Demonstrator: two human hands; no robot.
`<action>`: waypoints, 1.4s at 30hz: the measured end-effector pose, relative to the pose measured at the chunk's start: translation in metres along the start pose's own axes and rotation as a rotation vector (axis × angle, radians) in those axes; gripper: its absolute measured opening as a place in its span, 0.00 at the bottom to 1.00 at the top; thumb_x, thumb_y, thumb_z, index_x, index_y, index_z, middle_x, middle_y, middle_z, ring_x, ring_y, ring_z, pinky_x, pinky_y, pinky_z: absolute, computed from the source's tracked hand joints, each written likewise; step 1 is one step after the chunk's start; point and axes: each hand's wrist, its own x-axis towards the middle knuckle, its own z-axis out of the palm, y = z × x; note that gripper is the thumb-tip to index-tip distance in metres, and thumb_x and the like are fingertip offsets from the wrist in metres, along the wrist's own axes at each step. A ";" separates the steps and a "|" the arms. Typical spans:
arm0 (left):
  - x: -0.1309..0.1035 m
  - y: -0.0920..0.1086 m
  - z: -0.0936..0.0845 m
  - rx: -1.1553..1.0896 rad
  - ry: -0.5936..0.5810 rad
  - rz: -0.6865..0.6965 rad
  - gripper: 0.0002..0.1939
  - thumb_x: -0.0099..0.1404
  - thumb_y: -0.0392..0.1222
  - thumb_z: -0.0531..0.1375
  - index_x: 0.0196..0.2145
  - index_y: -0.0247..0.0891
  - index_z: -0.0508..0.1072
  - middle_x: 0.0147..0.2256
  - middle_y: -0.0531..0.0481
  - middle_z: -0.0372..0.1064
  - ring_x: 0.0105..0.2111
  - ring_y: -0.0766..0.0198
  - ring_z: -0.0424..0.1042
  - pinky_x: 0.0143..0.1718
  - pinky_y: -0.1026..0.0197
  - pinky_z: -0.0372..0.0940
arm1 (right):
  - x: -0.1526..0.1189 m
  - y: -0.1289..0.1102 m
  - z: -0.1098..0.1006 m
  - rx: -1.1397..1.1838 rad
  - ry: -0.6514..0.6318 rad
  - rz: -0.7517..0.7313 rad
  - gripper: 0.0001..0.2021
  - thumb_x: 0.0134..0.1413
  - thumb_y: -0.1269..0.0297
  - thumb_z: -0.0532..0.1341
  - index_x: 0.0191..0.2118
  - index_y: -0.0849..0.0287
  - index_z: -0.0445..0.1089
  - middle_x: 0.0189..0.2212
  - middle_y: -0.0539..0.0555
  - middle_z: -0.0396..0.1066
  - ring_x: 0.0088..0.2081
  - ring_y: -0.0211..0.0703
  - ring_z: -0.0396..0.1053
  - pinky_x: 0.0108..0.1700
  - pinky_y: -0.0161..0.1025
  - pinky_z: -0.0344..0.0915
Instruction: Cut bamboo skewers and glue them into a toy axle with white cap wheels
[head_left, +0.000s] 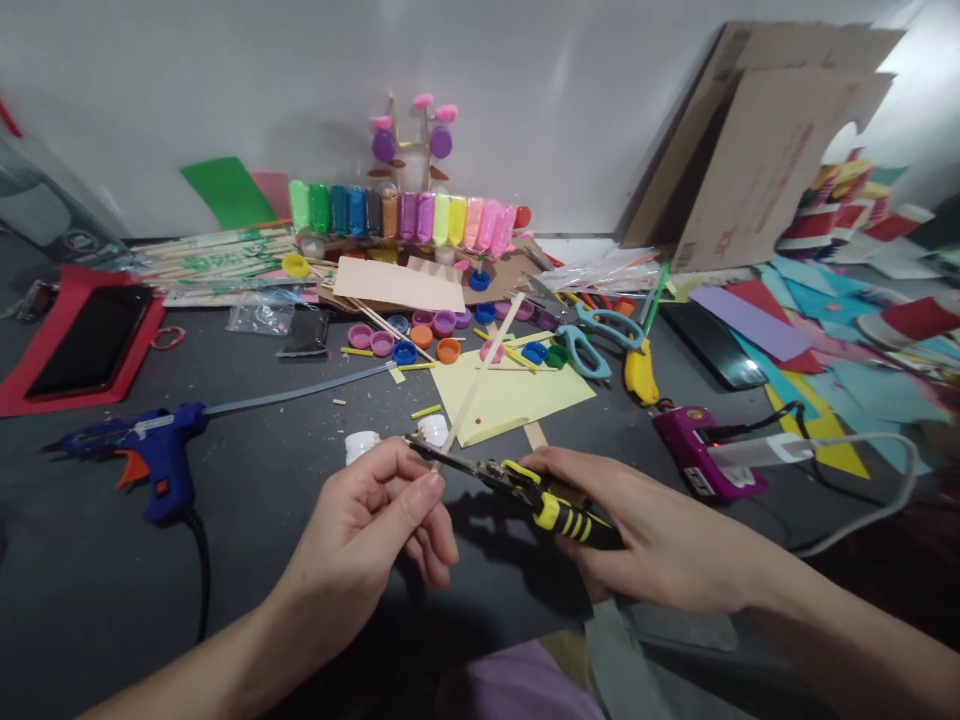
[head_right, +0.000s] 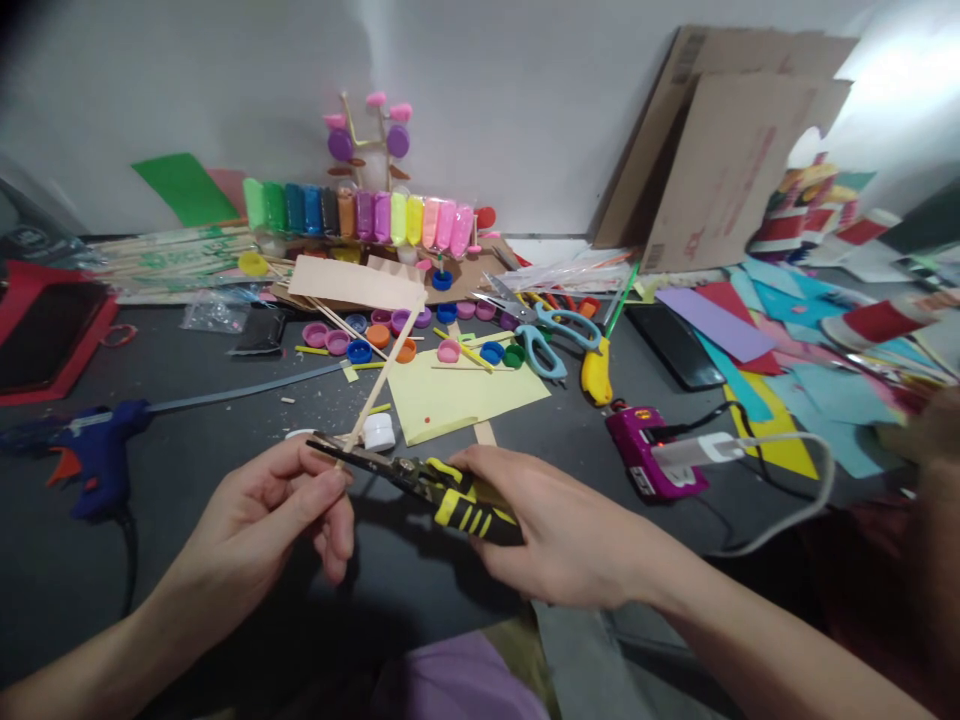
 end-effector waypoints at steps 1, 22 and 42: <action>0.000 -0.001 0.000 0.003 -0.001 -0.003 0.14 0.63 0.50 0.64 0.29 0.38 0.68 0.18 0.54 0.73 0.15 0.69 0.71 0.20 0.68 0.64 | 0.000 0.000 0.000 -0.001 -0.007 0.007 0.23 0.48 0.68 0.60 0.53 0.60 0.68 0.45 0.59 0.77 0.44 0.51 0.75 0.45 0.44 0.72; 0.050 0.060 -0.034 1.186 0.229 0.573 0.13 0.72 0.47 0.52 0.42 0.41 0.73 0.44 0.47 0.76 0.42 0.56 0.74 0.45 0.56 0.67 | -0.010 0.081 0.011 -0.401 0.329 0.073 0.24 0.51 0.68 0.61 0.55 0.68 0.66 0.46 0.67 0.70 0.49 0.60 0.68 0.52 0.55 0.67; 0.141 0.069 -0.033 1.169 0.067 0.471 0.11 0.71 0.47 0.51 0.36 0.40 0.69 0.31 0.51 0.72 0.32 0.58 0.69 0.40 0.56 0.62 | -0.012 0.095 0.019 -0.304 0.376 -0.024 0.23 0.53 0.69 0.61 0.56 0.66 0.63 0.46 0.65 0.68 0.48 0.60 0.64 0.51 0.58 0.66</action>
